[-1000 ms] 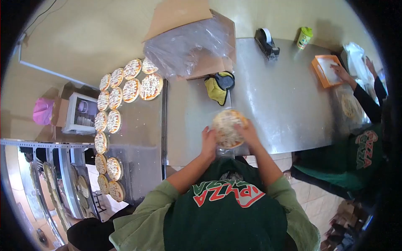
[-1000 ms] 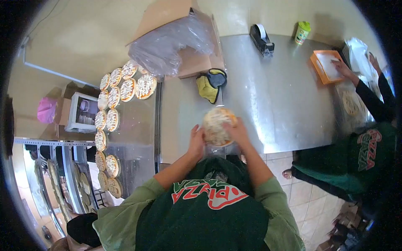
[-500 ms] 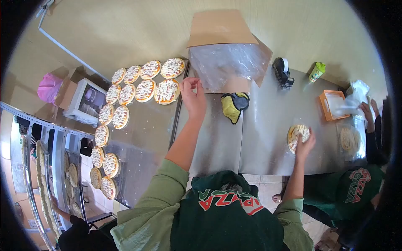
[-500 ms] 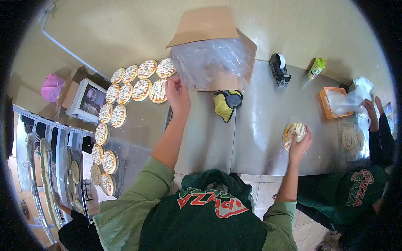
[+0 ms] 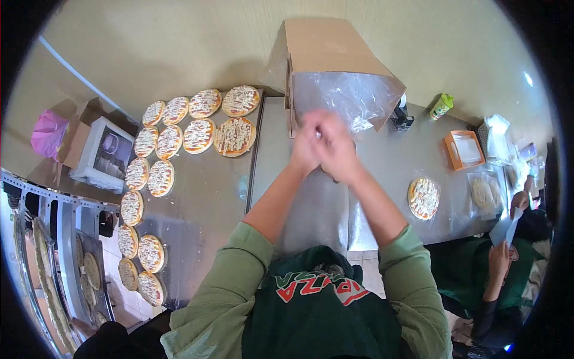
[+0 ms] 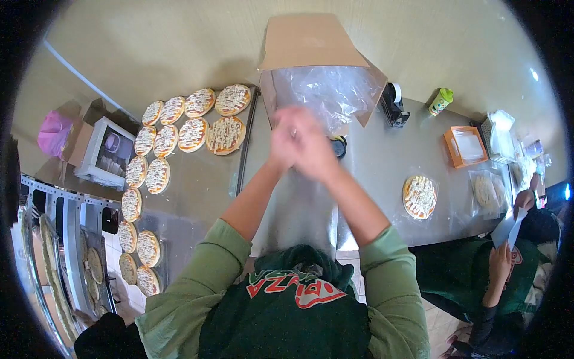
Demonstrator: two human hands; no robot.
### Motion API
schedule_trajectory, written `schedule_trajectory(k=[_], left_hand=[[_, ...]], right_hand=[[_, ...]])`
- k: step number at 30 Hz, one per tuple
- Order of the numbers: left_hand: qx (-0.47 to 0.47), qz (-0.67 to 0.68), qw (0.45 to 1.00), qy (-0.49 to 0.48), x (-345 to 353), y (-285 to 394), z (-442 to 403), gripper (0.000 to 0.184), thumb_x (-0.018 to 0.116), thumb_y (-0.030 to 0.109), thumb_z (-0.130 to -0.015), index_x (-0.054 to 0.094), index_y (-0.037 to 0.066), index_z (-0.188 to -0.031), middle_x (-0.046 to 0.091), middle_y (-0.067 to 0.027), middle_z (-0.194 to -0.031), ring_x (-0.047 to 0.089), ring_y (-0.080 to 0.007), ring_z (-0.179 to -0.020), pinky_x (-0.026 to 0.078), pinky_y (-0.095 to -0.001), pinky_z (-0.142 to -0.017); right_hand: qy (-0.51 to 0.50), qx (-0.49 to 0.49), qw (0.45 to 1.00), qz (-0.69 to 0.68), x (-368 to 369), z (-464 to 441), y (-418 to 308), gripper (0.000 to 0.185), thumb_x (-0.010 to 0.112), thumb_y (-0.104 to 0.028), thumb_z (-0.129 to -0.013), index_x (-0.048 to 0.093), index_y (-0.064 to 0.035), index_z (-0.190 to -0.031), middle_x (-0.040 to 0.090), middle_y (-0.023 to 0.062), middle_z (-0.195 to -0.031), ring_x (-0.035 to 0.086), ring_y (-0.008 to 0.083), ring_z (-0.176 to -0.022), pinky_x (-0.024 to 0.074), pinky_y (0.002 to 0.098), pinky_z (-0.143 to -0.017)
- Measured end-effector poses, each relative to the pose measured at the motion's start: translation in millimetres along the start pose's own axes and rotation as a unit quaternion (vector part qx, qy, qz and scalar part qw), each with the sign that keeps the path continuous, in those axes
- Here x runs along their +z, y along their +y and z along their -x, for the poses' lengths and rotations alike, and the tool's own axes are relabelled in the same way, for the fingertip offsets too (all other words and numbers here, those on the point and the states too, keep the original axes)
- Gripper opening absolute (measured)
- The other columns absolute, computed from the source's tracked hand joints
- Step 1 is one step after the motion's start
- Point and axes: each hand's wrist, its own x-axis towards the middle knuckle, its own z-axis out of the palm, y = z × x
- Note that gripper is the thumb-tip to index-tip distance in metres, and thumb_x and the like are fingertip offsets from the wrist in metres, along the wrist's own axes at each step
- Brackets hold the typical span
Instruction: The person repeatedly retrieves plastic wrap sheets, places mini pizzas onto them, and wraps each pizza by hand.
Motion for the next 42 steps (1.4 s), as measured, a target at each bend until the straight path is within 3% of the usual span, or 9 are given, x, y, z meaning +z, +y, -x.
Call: schedule_trajectory(k=[1,8,12,18,24,31,38,41,42], left_hand=[[-0.158,-0.017,0.987,0.021,-5.1,18.5,-6.4,0.031,0.058,0.012,-0.084,0.046,0.001,-0.110,0.053,-0.0133,-0.105,0.053,-0.0207,-0.094,0.042,-0.0320,-0.080],[-0.044,-0.194,0.977,0.082,6.0,38.2,-38.0,0.041,0.066,0.013,-0.077,0.045,-0.003,-0.109,0.051,-0.0208,-0.102,0.054,-0.0280,-0.094,0.044,-0.0331,-0.075],[-0.190,-0.168,0.967,0.035,10.8,2.8,-49.4,0.029,0.062,0.016,-0.082,0.050,-0.003,-0.101,0.057,-0.0123,-0.092,0.057,-0.0184,-0.079,0.047,-0.0321,-0.067],[-0.197,0.133,0.950,0.205,-1.1,19.0,-22.0,0.019,0.046,0.019,-0.092,0.048,0.001,-0.095,0.057,-0.0146,-0.103,0.057,-0.0154,-0.083,0.047,-0.0306,-0.071],[-0.194,0.225,0.894,0.335,-30.8,95.4,1.0,0.022,0.036,0.020,-0.092,0.040,0.005,-0.108,0.057,-0.0181,-0.108,0.061,-0.0283,-0.085,0.051,-0.0405,-0.070],[-0.239,0.127,0.885,0.377,-99.0,161.7,52.8,0.025,0.034,0.034,-0.090,0.035,0.011,-0.101,0.059,-0.0194,-0.099,0.062,-0.0326,-0.068,0.051,-0.0399,-0.055],[-0.358,0.358,0.804,0.312,-166.6,165.3,102.4,0.029,0.038,0.033,-0.088,0.047,0.009,-0.101,0.061,-0.0167,-0.093,0.062,-0.0278,-0.063,0.050,-0.0385,-0.050],[-0.400,0.359,0.792,0.291,-186.3,159.6,116.0,0.028,0.038,0.033,-0.088,0.046,0.009,-0.100,0.061,-0.0166,-0.090,0.061,-0.0271,-0.059,0.050,-0.0379,-0.048],[-0.418,0.353,0.789,0.279,-192.1,157.6,118.8,0.028,0.038,0.033,-0.088,0.046,0.009,-0.100,0.061,-0.0166,-0.090,0.060,-0.0271,-0.058,0.050,-0.0373,-0.047]], right_hand=[[0.055,0.017,0.989,0.134,-12.9,-8.3,17.5,0.027,0.053,-0.014,-0.083,0.054,-0.0029,-0.108,0.053,0.0149,-0.108,0.052,0.0300,-0.101,0.0408,0.0372,-0.088],[0.186,0.151,0.970,-0.049,-40.5,-4.3,40.5,0.015,0.048,-0.008,-0.089,0.052,0.0000,-0.101,0.056,0.0099,-0.093,0.056,0.0166,-0.085,0.0446,0.0275,-0.075],[0.227,0.115,0.957,-0.141,-33.3,8.7,5.4,0.009,0.046,-0.005,-0.090,0.052,0.0000,-0.095,0.055,0.0050,-0.080,0.054,0.0095,-0.075,0.0439,0.0231,-0.068],[-0.001,-0.069,0.998,-0.003,-24.3,12.8,-8.9,0.016,0.051,0.000,-0.082,0.051,-0.0006,-0.098,0.058,0.0113,-0.085,0.058,0.0259,-0.079,0.0458,0.0309,-0.073],[-0.143,0.171,0.936,0.273,-1.5,-33.7,99.1,0.050,0.043,-0.032,-0.089,0.033,-0.0133,-0.134,0.041,0.0194,-0.131,0.037,0.0368,-0.122,0.0244,0.0442,-0.103],[-0.214,0.342,0.883,0.240,-2.5,-50.5,119.7,0.057,0.044,-0.034,-0.088,0.027,-0.0107,-0.137,0.039,0.0186,-0.133,0.035,0.0383,-0.123,0.0253,0.0436,-0.104],[0.045,-0.073,0.955,0.285,-9.4,3.2,19.4,0.051,0.052,-0.009,-0.078,0.042,-0.0092,-0.128,0.043,0.0211,-0.127,0.043,0.0383,-0.115,0.0387,0.0429,-0.093],[0.021,-0.105,0.976,0.188,14.1,47.8,-14.5,0.046,0.053,-0.013,-0.083,0.043,-0.0084,-0.128,0.041,0.0179,-0.130,0.044,0.0327,-0.117,0.0391,0.0410,-0.092],[0.001,0.067,0.997,-0.030,24.1,57.5,-18.1,0.045,0.054,-0.016,-0.084,0.044,-0.0077,-0.127,0.044,0.0166,-0.128,0.045,0.0298,-0.116,0.0400,0.0400,-0.091]])
